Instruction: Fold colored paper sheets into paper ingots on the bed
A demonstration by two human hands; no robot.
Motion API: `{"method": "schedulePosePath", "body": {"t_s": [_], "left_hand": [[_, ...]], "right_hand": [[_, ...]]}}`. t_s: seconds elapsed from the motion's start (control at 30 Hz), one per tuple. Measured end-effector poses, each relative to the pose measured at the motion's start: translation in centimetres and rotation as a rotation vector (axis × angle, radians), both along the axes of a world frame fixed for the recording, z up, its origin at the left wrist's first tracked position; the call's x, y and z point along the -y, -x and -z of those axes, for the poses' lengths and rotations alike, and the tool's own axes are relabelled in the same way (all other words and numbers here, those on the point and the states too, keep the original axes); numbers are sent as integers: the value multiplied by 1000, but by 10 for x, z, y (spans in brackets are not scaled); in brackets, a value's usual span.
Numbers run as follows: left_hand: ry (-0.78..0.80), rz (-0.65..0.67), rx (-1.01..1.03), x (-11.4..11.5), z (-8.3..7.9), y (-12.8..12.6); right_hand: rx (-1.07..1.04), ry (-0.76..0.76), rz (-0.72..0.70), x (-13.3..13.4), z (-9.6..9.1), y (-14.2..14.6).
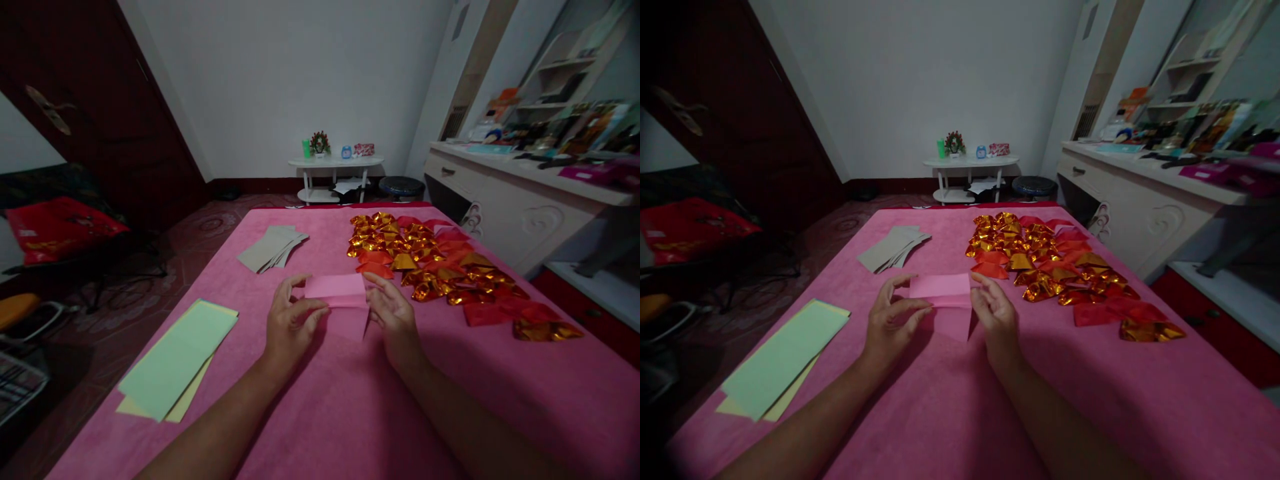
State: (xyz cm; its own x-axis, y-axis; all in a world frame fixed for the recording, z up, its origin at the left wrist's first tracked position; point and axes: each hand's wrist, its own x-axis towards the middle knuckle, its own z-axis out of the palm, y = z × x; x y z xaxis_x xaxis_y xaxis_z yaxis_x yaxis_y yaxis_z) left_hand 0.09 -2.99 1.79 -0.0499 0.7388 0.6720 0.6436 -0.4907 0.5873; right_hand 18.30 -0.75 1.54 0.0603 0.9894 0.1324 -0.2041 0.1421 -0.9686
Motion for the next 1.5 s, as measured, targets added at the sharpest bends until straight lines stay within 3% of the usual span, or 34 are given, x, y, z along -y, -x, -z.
{"method": "schedulePosePath", "body": {"t_s": [0.17,0.47,0.6,0.7,0.83,0.93,1.1,1.23,1.5], "left_hand": [[-39,-62,-42,2,-5,1],[52,132,-31,0,-3,2],[134,111,151,-2,-2,-2],[261,89,400,-4,1,-4],[489,234,707,-7,6,-5],[514,295,759,-7,8,-5],[419,222,598,-6,7,-3],[331,153,429,-5,3,-1],[5,183,134,-6,-3,6]], "right_hand": [[-93,-13,-162,1,1,4],[-50,-31,-121,3,-2,4],[-35,-22,-89,5,-2,3],[-17,-29,-56,6,-2,2],[-7,-28,-44,6,-1,2],[-20,-39,-64,4,0,2],[-25,-84,-74,1,5,2],[143,-144,-6,0,6,0],[323,-358,107,-4,9,-6]]}}
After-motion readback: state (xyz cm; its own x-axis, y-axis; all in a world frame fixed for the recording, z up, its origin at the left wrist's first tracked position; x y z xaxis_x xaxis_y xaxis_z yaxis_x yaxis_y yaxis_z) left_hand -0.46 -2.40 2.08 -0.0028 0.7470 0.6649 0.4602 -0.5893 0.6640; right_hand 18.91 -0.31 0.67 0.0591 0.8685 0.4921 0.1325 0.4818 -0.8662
